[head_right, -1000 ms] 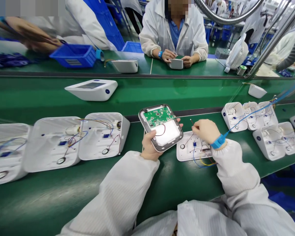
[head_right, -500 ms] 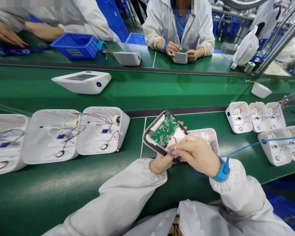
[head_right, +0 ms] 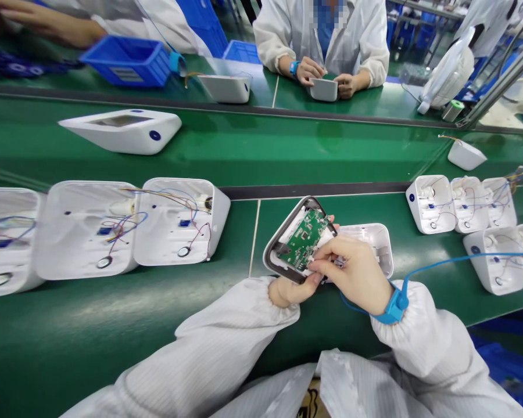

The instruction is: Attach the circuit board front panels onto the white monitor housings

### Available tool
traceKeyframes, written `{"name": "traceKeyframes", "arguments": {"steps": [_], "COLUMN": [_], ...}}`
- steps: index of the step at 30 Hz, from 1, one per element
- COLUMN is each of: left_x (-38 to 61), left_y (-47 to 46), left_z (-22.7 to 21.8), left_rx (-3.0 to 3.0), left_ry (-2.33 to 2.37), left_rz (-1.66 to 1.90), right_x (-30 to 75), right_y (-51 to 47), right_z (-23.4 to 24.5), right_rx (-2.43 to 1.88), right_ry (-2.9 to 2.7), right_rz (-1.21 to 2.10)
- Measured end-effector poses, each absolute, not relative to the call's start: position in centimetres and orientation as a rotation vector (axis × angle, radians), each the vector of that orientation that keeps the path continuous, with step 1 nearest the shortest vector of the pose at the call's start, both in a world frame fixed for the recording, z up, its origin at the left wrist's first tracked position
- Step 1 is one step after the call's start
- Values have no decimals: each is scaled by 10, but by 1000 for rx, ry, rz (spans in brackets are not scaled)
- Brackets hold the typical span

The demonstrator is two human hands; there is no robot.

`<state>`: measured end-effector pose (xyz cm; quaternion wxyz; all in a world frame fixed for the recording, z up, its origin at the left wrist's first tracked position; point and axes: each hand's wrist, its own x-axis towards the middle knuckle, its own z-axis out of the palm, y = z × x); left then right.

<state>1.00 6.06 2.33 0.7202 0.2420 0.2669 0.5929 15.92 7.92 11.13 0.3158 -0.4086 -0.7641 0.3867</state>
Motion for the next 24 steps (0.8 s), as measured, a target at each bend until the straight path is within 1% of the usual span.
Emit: {"name": "traceKeyframes", "arguments": {"steps": [4, 9, 15, 20, 22, 24], "left_x": [8, 9, 10, 11, 10, 9], "left_y": [59, 56, 55, 56, 58, 60], "left_z": [29, 25, 23, 18, 14, 9], "left_rx": [765, 963, 1006, 875, 979, 1214], "left_ry": [579, 543, 546, 520, 509, 470], "left_rz": [1311, 1238, 1252, 1247, 1263, 1278], "right_x": [159, 159, 159, 159, 159, 158], "right_y": [80, 79, 79, 79, 79, 78], "right_z": [109, 108, 111, 113, 115, 116], "right_rx": [-1095, -1111, -1110, -1136, -1150, -1168], "right_ry": [-2010, -1996, -1983, -1966, -1948, -1939], "right_rz": [1025, 1091, 1112, 1138, 1148, 1148]}}
